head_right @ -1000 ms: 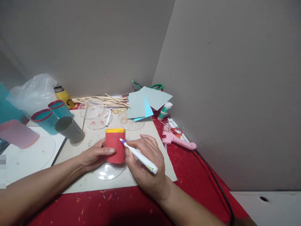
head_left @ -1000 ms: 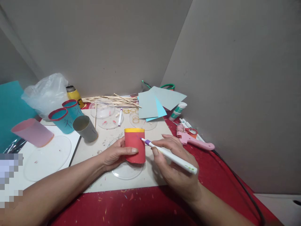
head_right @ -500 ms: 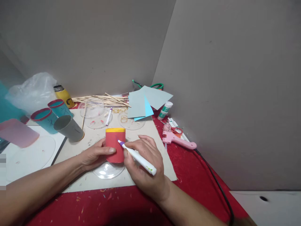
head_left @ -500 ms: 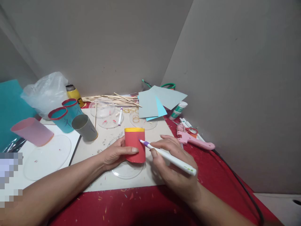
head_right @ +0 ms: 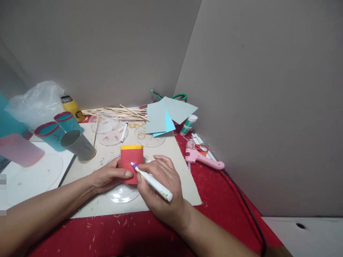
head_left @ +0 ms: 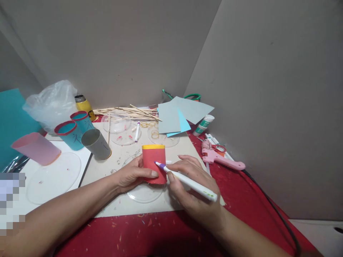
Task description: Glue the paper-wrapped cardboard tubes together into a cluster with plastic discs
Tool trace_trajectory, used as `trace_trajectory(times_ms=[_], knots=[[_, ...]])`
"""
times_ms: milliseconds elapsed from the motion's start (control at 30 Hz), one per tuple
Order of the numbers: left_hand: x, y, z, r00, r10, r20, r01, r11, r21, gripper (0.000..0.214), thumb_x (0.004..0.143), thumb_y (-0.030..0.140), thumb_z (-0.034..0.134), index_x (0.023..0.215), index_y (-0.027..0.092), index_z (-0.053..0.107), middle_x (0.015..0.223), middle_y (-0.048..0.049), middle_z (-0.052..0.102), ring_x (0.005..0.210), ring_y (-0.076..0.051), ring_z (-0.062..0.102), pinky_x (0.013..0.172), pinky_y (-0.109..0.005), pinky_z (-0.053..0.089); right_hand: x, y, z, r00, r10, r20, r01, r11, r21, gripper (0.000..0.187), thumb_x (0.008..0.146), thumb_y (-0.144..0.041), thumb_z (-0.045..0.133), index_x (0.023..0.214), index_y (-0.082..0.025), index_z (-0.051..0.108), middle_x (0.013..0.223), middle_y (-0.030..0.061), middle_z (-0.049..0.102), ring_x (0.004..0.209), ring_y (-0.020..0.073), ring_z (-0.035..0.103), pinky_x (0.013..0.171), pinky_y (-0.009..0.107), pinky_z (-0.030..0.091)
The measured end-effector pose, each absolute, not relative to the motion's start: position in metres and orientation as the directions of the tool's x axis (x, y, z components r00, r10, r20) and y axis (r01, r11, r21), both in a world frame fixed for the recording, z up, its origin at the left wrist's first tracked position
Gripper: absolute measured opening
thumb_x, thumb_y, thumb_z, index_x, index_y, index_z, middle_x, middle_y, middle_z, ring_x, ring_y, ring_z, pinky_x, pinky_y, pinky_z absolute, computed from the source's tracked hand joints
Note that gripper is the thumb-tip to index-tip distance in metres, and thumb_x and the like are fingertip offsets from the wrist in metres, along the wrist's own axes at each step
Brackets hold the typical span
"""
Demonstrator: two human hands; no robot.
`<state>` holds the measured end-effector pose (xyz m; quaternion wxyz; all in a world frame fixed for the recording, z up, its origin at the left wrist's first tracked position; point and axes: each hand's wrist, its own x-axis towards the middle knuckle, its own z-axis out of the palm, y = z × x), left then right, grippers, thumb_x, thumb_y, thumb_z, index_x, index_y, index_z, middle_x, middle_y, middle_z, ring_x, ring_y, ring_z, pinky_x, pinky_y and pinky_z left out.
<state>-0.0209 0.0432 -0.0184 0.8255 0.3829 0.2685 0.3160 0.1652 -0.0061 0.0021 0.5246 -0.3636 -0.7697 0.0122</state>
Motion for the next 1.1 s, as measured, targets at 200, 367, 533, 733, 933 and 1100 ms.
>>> trace_trajectory(times_ms=[200, 367, 533, 733, 933, 1100], knots=[[-0.021, 0.043, -0.017, 0.654, 0.731, -0.198, -0.308, 0.495, 0.813, 0.049, 0.061, 0.024, 0.092, 0.102, 0.009, 0.07, 0.094, -0.0093, 0.069, 0.086, -0.02, 0.062, 0.083, -0.032, 0.045, 0.162, -0.006, 0.003, -0.237, 0.572, 0.785, 0.525, 0.755, -0.392, 0.018, 0.088, -0.008, 0.06, 0.099, -0.021, 0.065, 0.077, 0.0018, 0.075, 0.067, 0.0177, 0.07, 0.084, 0.043, 0.053], [-0.02, 0.043, -0.016, 0.653, 0.734, -0.187, -0.319, 0.491, 0.811, 0.049, 0.061, 0.023, 0.092, 0.103, 0.01, 0.07, 0.093, -0.0085, 0.069, 0.087, -0.019, 0.062, 0.084, -0.032, 0.045, 0.165, -0.008, 0.004, -0.217, 0.558, 0.801, 0.519, 0.761, -0.39, 0.02, 0.087, -0.007, 0.059, 0.099, -0.022, 0.064, 0.078, 0.0007, 0.074, 0.068, 0.0179, 0.07, 0.085, 0.045, 0.054], [-0.021, 0.042, -0.02, 0.641, 0.74, -0.206, -0.334, 0.51, 0.793, 0.06, 0.061, 0.024, 0.092, 0.114, 0.012, 0.067, 0.106, -0.0117, 0.069, 0.095, -0.023, 0.063, 0.089, -0.035, 0.044, 0.172, -0.006, 0.002, -0.097, 0.546, 0.832, 0.554, 0.724, -0.411, 0.02, 0.086, -0.009, 0.063, 0.098, -0.025, 0.061, 0.076, -0.0014, 0.071, 0.066, 0.0191, 0.069, 0.088, 0.048, 0.056], [-0.022, 0.042, -0.024, 0.631, 0.753, -0.188, -0.354, 0.495, 0.794, 0.057, 0.062, 0.023, 0.091, 0.112, 0.013, 0.068, 0.104, -0.011, 0.069, 0.092, -0.022, 0.062, 0.089, -0.035, 0.044, 0.171, -0.002, 0.001, -0.14, 0.539, 0.83, 0.584, 0.722, -0.37, 0.014, 0.089, -0.011, 0.062, 0.095, -0.024, 0.061, 0.073, -0.0027, 0.069, 0.062, 0.0166, 0.067, 0.088, 0.047, 0.055], [-0.022, 0.041, -0.024, 0.629, 0.754, -0.19, -0.353, 0.495, 0.794, 0.056, 0.059, 0.023, 0.093, 0.109, 0.012, 0.069, 0.099, -0.0095, 0.069, 0.089, -0.02, 0.061, 0.085, -0.032, 0.044, 0.171, -0.001, 0.001, -0.15, 0.54, 0.829, 0.59, 0.721, -0.363, 0.014, 0.09, -0.01, 0.061, 0.094, -0.023, 0.06, 0.073, -0.0036, 0.068, 0.061, 0.0157, 0.066, 0.088, 0.044, 0.054], [-0.021, 0.042, -0.026, 0.614, 0.773, -0.158, -0.412, 0.485, 0.772, 0.053, 0.072, 0.036, 0.088, 0.116, 0.014, 0.068, 0.112, -0.0125, 0.07, 0.1, -0.023, 0.063, 0.095, -0.035, 0.045, 0.17, -0.002, 0.003, -0.164, 0.541, 0.825, 0.575, 0.732, -0.366, 0.014, 0.089, -0.009, 0.061, 0.091, -0.023, 0.06, 0.07, -0.0042, 0.067, 0.059, 0.0146, 0.064, 0.087, 0.042, 0.054]])
